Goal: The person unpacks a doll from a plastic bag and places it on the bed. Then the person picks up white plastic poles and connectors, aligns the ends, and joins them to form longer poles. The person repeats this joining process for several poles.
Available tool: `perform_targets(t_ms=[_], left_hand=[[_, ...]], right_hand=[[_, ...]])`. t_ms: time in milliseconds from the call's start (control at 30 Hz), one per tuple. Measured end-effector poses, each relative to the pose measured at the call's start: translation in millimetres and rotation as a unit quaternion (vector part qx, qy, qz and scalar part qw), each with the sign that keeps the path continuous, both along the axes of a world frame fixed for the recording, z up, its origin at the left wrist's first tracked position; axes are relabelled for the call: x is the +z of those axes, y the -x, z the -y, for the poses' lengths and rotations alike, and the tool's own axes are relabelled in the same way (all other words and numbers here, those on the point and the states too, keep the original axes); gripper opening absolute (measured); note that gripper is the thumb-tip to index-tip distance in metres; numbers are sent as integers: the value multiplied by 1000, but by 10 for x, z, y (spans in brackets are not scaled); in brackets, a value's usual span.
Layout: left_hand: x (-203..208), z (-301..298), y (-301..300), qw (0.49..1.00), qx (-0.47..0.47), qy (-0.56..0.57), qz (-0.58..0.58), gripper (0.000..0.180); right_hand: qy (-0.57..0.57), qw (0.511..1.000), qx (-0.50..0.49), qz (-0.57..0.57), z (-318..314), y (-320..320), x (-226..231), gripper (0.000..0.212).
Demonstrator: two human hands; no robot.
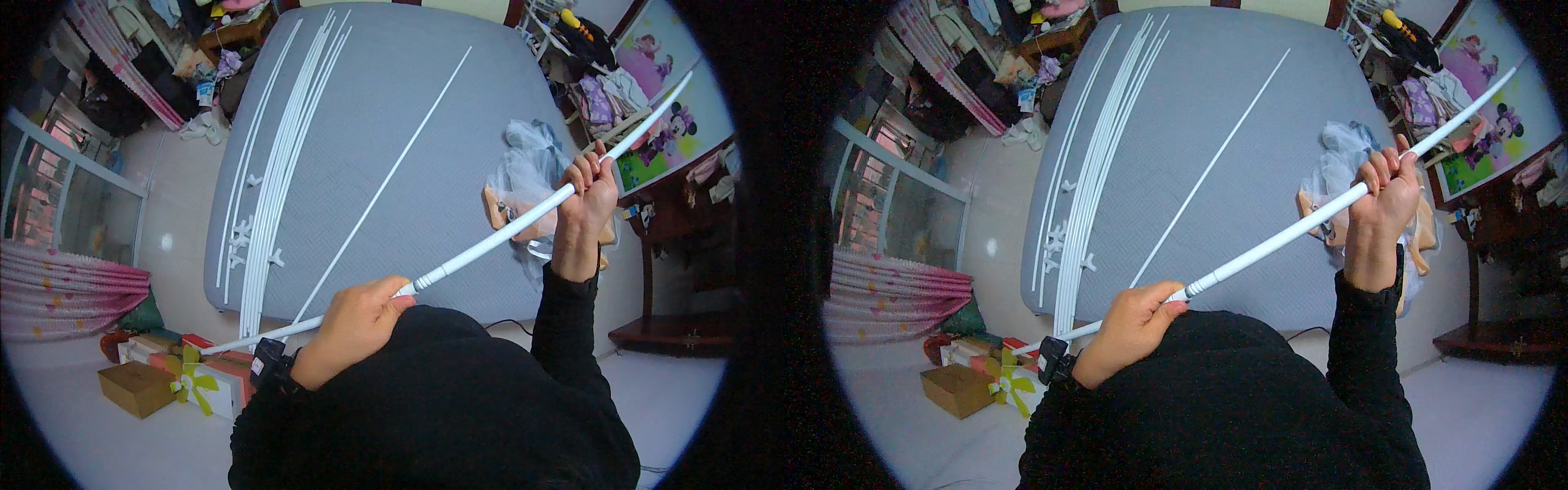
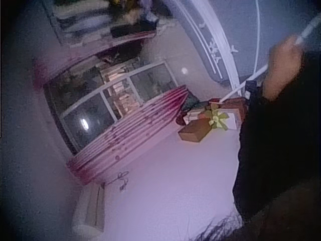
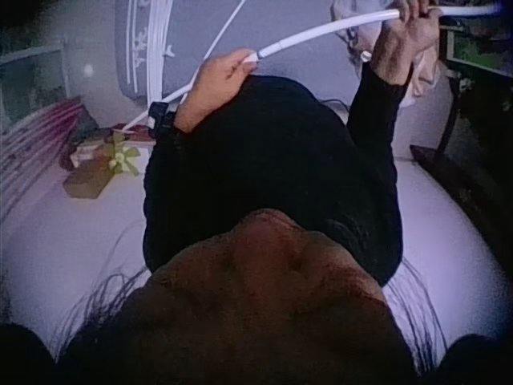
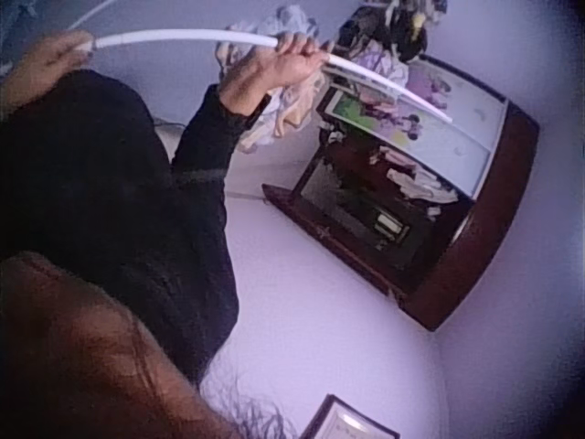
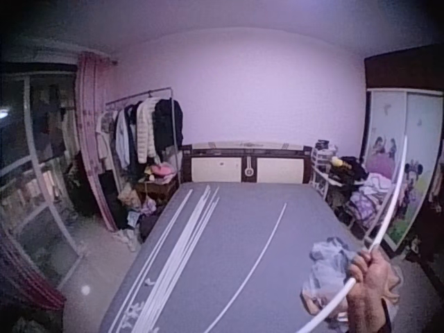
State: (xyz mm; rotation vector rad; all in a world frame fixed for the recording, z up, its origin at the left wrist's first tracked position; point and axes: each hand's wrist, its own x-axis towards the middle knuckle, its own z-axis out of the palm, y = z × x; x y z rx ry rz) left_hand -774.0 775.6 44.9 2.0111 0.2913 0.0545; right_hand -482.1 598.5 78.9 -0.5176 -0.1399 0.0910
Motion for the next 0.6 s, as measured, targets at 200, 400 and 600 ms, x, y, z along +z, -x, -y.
perform_targets(t_ms=[200,400,600], left_hand=[[5,17,-40,997,26,-63,40,16],[-47,-36,-26,986,63,-128,88,15],[-97,-89,12,981,106,-133,95,16]], right_hand=[[14,1000,-7,2,-33,106,-14,28],[41,997,60,40,-77,182,-57,30],[227,973,47,19,26,190,-140,23]])
